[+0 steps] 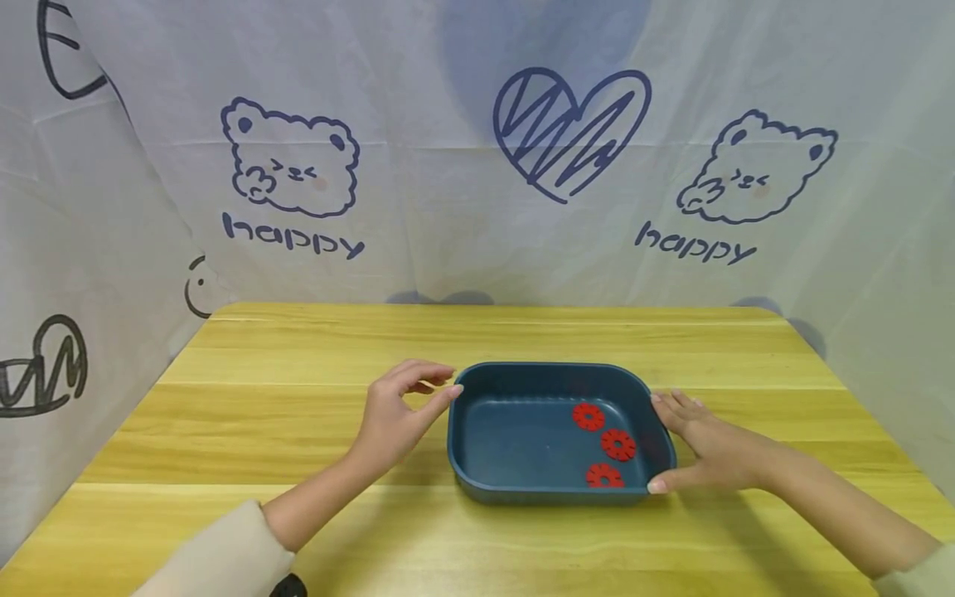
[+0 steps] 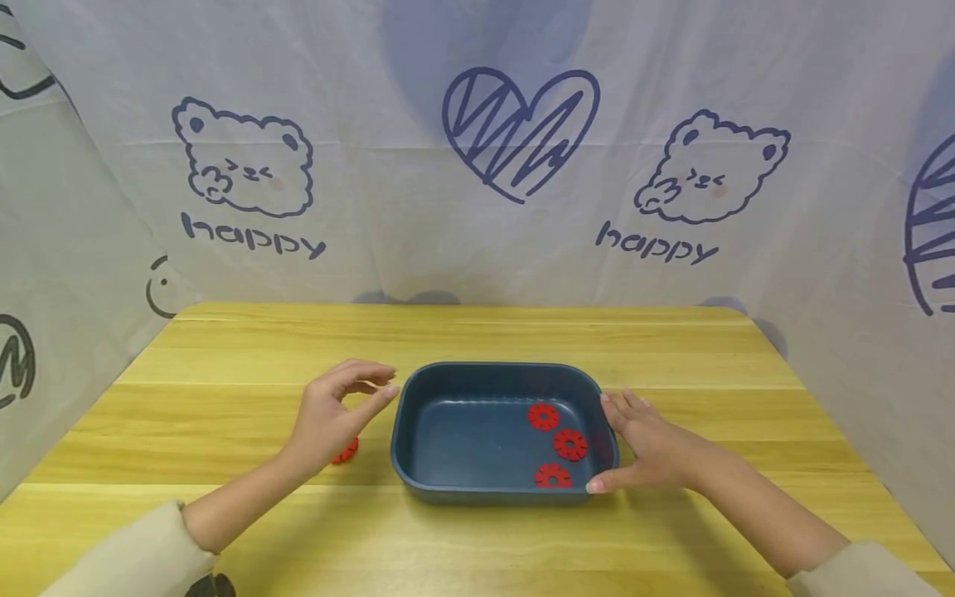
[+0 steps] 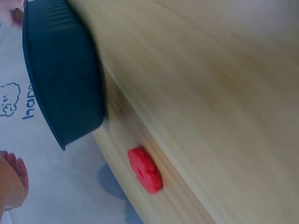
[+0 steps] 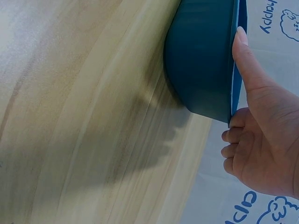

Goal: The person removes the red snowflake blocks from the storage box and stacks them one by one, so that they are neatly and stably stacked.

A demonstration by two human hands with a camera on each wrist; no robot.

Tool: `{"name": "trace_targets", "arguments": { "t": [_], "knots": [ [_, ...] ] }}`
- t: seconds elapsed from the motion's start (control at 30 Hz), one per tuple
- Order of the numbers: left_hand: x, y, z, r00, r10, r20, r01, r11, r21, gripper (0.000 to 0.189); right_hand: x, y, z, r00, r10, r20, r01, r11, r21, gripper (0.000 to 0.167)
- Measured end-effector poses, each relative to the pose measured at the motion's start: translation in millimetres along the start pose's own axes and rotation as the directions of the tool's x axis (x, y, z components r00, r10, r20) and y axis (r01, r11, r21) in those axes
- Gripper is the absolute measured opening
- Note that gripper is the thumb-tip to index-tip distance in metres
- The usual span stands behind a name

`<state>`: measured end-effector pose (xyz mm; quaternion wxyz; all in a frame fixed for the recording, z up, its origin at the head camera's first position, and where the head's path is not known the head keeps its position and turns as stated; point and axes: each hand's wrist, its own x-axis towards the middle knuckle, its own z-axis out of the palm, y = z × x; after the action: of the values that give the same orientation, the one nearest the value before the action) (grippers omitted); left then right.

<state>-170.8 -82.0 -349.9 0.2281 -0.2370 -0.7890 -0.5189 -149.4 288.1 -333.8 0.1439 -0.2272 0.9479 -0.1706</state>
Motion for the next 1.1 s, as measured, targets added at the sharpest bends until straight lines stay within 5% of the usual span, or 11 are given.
{"name": "trace_targets", "arguments": {
  "t": [0.43, 0.73, 1.1],
  "knots": [
    [6.3, 3.9, 43.7, 0.996, -0.001, 0.086, 0.005, 0.999, -0.036, 0.022, 0.1, 0, 5, 1.0, -0.018, -0.002, 0.018, 1.0, 0.002, 0.111],
    [11.3, 11.0, 76.2, 0.979, -0.051, 0.197, 0.057, 0.998, -0.024, 0.024, 0.3, 3, 5, 0.999, -0.034, -0.018, 0.034, 0.999, -0.035, 0.109],
    [18.0, 14.7, 102.9, 0.967, -0.043, 0.253, 0.051, 0.998, -0.024, 0.024, 0.6, 1, 4, 0.999, -0.039, -0.038, 0.038, 0.998, -0.046, 0.109]
  ]
}}
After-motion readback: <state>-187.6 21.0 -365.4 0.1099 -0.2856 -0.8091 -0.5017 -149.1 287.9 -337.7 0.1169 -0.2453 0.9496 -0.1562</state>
